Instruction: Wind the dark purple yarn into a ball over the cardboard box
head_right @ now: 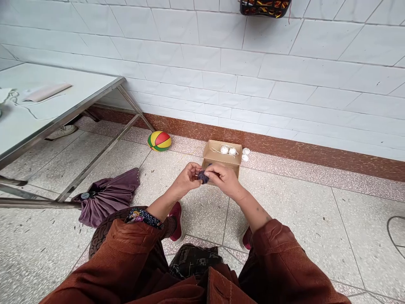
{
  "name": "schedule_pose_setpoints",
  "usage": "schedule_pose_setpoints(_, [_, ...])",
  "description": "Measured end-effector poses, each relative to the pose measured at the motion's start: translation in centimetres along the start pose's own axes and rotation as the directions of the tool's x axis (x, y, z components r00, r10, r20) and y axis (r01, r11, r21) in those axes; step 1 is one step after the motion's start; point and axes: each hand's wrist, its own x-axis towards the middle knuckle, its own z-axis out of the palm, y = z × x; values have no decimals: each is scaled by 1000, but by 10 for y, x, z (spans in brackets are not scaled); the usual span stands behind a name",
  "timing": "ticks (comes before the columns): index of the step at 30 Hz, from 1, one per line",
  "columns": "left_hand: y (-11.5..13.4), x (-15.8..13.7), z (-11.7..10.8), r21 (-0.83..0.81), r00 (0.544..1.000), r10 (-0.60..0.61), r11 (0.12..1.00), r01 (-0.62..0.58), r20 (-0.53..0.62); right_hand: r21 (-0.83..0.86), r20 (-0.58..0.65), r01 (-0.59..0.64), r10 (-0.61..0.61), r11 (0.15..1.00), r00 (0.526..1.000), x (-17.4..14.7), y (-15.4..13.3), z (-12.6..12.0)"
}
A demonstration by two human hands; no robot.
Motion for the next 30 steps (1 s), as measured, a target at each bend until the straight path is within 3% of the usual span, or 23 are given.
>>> schedule_pose_setpoints(4, [3,-6,2,-82,978,44,996,-27,203,-6,-85,-123,122,992,989,4,17,8])
schedule_pose_setpoints(6, [5,-6,0,-178,974,87,983,-50,207,-12,-78,-195,193,981,978,3,26,17])
schedule_pose_setpoints(8, [7,-4,-2,-250,985,117,965,-83,128,-55,-32,-223,221,973,975,0,32,25])
schedule_pose_setpoints(11, [8,1,-7,-268,992,119,955,-126,-40,-136,70,-163,174,977,982,-7,32,32])
schedule_pose_setpoints(15, [4,6,-11,-178,973,93,975,-132,-209,-139,253,-5,41,990,967,-13,14,28])
schedule_pose_setpoints(18, [-1,8,-11,-30,963,84,995,-95,-257,-62,320,91,-66,994,945,-12,0,20])
schedule_pose_setpoints(22, [-3,2,-5,123,994,61,991,-50,-90,-22,142,59,-56,998,988,-4,-3,10])
schedule_pose_setpoints(26, [2,-6,2,25,982,74,996,-80,171,-67,-68,-55,51,996,996,1,15,10])
schedule_pose_setpoints(28, [5,-7,2,-108,978,112,990,-94,174,-89,-109,-117,107,989,988,0,24,16])
schedule_pose_setpoints(30, [8,-6,0,-205,988,142,971,-126,68,-114,-84,-147,138,983,987,-4,30,25])
